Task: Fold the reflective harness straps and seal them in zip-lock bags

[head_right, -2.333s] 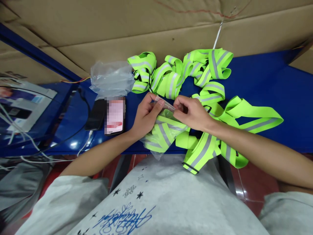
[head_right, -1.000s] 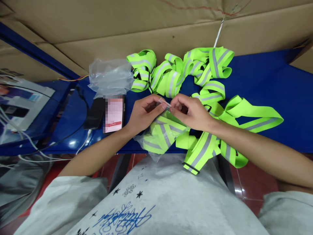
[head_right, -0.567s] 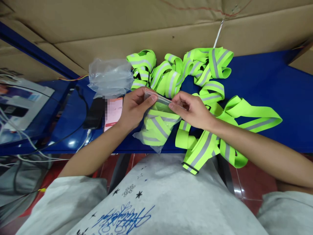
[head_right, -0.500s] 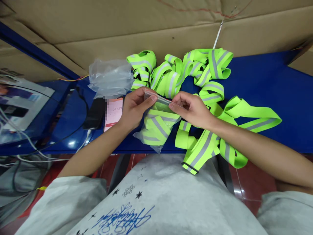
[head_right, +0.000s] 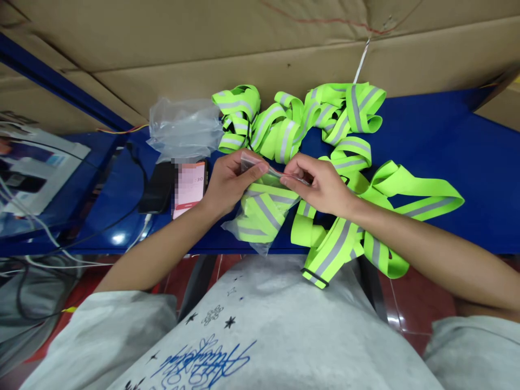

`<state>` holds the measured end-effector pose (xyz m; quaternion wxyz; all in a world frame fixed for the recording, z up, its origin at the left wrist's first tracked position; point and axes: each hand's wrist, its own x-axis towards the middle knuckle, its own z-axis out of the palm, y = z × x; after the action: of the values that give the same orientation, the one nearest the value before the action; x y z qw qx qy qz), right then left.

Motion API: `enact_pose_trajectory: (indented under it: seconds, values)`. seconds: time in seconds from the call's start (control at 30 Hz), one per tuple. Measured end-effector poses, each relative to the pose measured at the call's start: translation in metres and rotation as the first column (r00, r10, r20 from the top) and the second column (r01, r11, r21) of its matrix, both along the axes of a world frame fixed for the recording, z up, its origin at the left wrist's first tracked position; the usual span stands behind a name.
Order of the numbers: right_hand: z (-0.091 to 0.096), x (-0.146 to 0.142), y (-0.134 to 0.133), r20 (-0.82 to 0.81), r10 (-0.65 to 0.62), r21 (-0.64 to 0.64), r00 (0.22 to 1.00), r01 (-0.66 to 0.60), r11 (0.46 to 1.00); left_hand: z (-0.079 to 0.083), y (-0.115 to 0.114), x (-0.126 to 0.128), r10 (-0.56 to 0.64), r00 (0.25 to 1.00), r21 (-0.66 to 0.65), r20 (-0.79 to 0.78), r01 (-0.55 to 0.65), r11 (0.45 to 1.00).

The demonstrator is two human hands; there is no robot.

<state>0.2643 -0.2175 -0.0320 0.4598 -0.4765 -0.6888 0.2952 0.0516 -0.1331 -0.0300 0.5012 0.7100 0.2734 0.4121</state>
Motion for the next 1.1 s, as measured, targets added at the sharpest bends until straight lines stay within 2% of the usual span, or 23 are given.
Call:
enact_pose_trajectory:
  seconds: [0.3, 0.57, 0.73, 0.9, 1.1]
  values:
    - [0.002, -0.004, -0.002, 0.014, 0.014, 0.019, 1.000, -0.014, 1.000, 0.000, -0.007, 0.003, -0.055, 0.998, -0.018, -0.026, 0.055, 0.998]
    - [0.001, -0.003, -0.002, 0.047, 0.011, 0.017, 0.999, -0.011, 1.000, 0.001, -0.009, 0.004, -0.051, 0.998, -0.006, -0.044, 0.051, 0.999]
    - [0.001, -0.004, -0.004, 0.052, 0.019, 0.037, 0.998, -0.021, 0.999, -0.002, -0.011, 0.005, -0.149, 0.989, -0.043, -0.014, 0.148, 0.988]
    - [0.001, -0.005, -0.005, 0.013, 0.014, 0.047, 1.000, -0.014, 0.999, -0.002, -0.013, 0.006, -0.166, 0.986, -0.062, 0.007, 0.166, 0.984]
    - [0.006, -0.005, -0.004, 0.193, -0.005, 0.144, 0.981, -0.024, 0.989, 0.005, -0.010, 0.004, -0.162, 0.986, -0.030, 0.035, 0.163, 0.986]
